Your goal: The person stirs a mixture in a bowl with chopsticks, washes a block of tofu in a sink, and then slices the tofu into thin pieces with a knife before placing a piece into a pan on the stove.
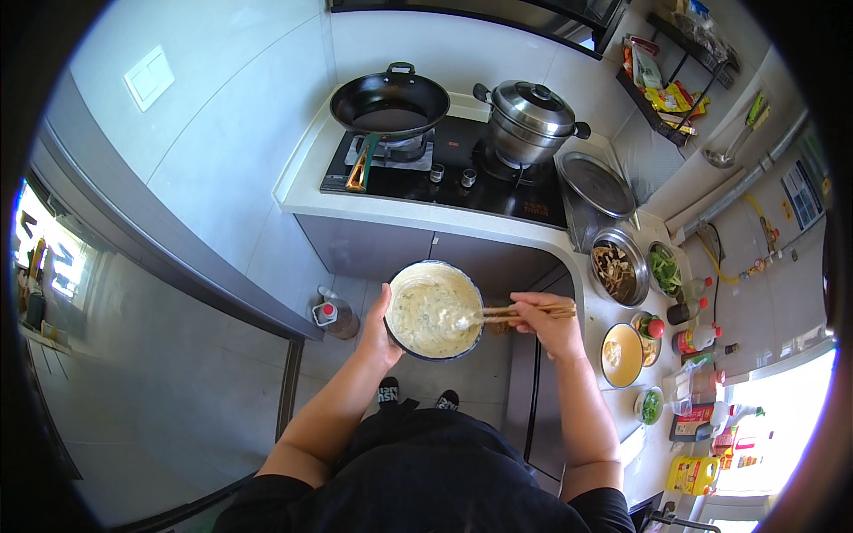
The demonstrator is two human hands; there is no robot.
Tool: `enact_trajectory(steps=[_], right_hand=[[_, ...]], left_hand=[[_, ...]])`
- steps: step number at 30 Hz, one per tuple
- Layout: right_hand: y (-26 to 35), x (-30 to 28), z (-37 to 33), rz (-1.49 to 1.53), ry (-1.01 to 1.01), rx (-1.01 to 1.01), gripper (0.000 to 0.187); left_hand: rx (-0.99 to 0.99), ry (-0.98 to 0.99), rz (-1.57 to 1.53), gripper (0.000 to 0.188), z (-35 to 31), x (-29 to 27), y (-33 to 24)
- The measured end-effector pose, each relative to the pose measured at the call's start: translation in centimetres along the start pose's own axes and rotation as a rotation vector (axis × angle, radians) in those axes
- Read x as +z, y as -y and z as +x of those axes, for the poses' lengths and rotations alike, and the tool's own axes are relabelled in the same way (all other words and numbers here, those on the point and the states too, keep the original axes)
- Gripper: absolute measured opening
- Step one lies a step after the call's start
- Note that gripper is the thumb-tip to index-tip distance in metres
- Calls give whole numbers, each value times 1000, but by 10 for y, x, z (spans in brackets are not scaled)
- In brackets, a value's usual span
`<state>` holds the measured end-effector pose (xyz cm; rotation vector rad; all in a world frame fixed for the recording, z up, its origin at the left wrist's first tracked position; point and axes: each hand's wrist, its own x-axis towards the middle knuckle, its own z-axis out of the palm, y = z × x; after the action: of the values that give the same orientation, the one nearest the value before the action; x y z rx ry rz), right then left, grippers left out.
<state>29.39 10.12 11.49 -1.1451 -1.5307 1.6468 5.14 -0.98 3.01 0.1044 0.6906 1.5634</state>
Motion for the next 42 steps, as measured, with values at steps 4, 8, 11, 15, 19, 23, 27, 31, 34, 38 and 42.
enact_trajectory(steps=[4,8,11,15,19,23,27,31,34,38,42], right_hand=[[-2,13,-7,125,105,155,21],[-5,25,0,259,86,81,22],[7,28,11,230,-15,-33,20],[7,10,16,130,-105,-82,18],[-13,-7,9,73,-50,51,20],[-14,0,-1,148,24,243,20],[-11,13,0,287,-18,259,18],[-6,20,8,353,-100,92,17],[7,20,10,218,-169,-49,17],[-4,1,14,126,-145,-70,17],[-6,7,2,10,-25,52,17]], left_hand=[[-12,-79,56,68,-1,9,0],[-53,-33,145,69,1,7,5],[-81,45,172,71,1,2,8],[-86,40,120,72,-6,9,1],[-33,25,24,71,3,0,4],[-113,-82,45,70,7,-3,8],[-125,-99,167,70,11,-3,15],[-141,3,207,70,9,-2,17],[-143,75,142,73,1,0,13],[-119,160,-69,73,3,-11,1],[-8,67,-53,71,8,-11,-3]])
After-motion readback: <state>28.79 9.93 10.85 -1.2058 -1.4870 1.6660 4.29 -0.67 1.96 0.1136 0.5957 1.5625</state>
